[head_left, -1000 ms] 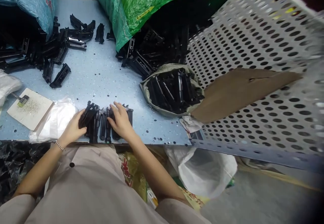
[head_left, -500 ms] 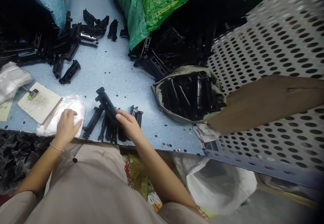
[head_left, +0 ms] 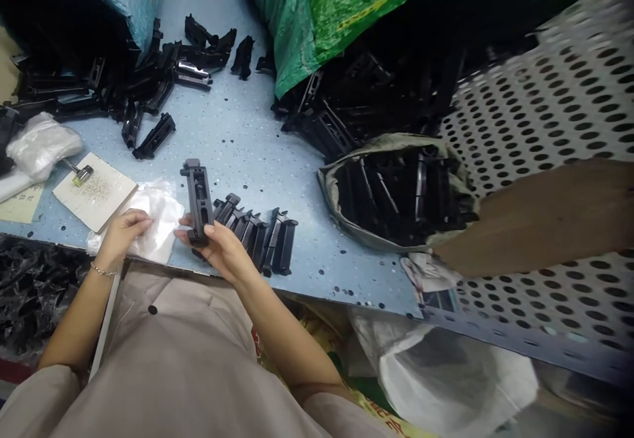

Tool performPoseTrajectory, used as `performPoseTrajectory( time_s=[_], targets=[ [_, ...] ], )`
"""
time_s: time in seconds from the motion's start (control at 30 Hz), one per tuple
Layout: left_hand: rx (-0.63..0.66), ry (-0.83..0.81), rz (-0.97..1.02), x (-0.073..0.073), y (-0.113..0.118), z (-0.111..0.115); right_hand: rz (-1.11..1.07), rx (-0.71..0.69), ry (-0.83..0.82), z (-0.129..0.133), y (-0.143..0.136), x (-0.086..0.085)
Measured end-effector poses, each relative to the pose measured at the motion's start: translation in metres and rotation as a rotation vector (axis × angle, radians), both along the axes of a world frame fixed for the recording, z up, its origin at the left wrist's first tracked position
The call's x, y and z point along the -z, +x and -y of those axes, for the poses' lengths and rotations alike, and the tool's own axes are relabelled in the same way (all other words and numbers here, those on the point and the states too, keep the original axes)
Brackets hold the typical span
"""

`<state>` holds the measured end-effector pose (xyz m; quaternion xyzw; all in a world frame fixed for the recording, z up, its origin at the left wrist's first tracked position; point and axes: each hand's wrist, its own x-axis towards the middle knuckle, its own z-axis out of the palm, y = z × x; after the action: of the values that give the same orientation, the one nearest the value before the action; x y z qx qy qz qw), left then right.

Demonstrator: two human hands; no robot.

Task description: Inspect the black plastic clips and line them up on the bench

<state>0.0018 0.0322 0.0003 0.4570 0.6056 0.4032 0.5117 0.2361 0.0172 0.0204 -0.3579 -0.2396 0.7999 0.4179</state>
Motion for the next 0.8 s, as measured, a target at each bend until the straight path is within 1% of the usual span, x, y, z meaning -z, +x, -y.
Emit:
performPoseTrajectory(
  time_s=[0.07,0.13,0.17,0.23,0.33,0.4,0.5,0.53,0.57,0.67,0.73,0.8],
  targets=[
    [-0.031,0.014,0.035,-0.001,0.004,0.001,-0.114,-0.121,-0.027,-0.006,-0.013,0.002],
    [-0.052,0.028,0.054,-0.002,0.005,0.003,-0.172,-0.2,-0.082,-0.013,-0.027,0.009],
    [-0.064,0.028,0.064,-0.002,0.004,0.005,-0.18,-0.202,-0.11,-0.016,-0.033,0.014],
    [-0.11,0.023,0.093,-0.004,-0.003,0.008,-0.169,-0.14,-0.149,-0.021,-0.038,0.024],
    [-0.195,0.045,0.148,-0.008,-0.015,0.012,-0.11,-0.036,-0.153,-0.021,-0.03,0.032],
    [-0.199,0.085,0.161,-0.01,-0.018,0.014,-0.054,0.014,-0.112,-0.017,-0.024,0.029],
    [-0.201,0.149,0.156,-0.007,-0.014,0.013,-0.047,0.087,-0.014,-0.007,-0.024,0.017],
    [-0.203,0.164,0.163,-0.006,-0.01,0.012,-0.079,0.077,0.002,-0.004,-0.026,0.014],
    [-0.197,0.17,0.178,-0.004,-0.007,0.011,-0.122,0.035,0.001,-0.002,-0.03,0.011],
    [-0.157,0.149,0.22,-0.001,-0.001,0.009,-0.218,-0.144,-0.068,-0.001,-0.042,0.011],
    [-0.171,0.152,0.213,-0.001,-0.002,0.009,-0.239,-0.167,-0.117,-0.004,-0.045,0.016],
    [-0.236,0.181,0.193,-0.002,-0.006,0.01,-0.262,-0.128,-0.163,-0.007,-0.043,0.022]
  ],
)
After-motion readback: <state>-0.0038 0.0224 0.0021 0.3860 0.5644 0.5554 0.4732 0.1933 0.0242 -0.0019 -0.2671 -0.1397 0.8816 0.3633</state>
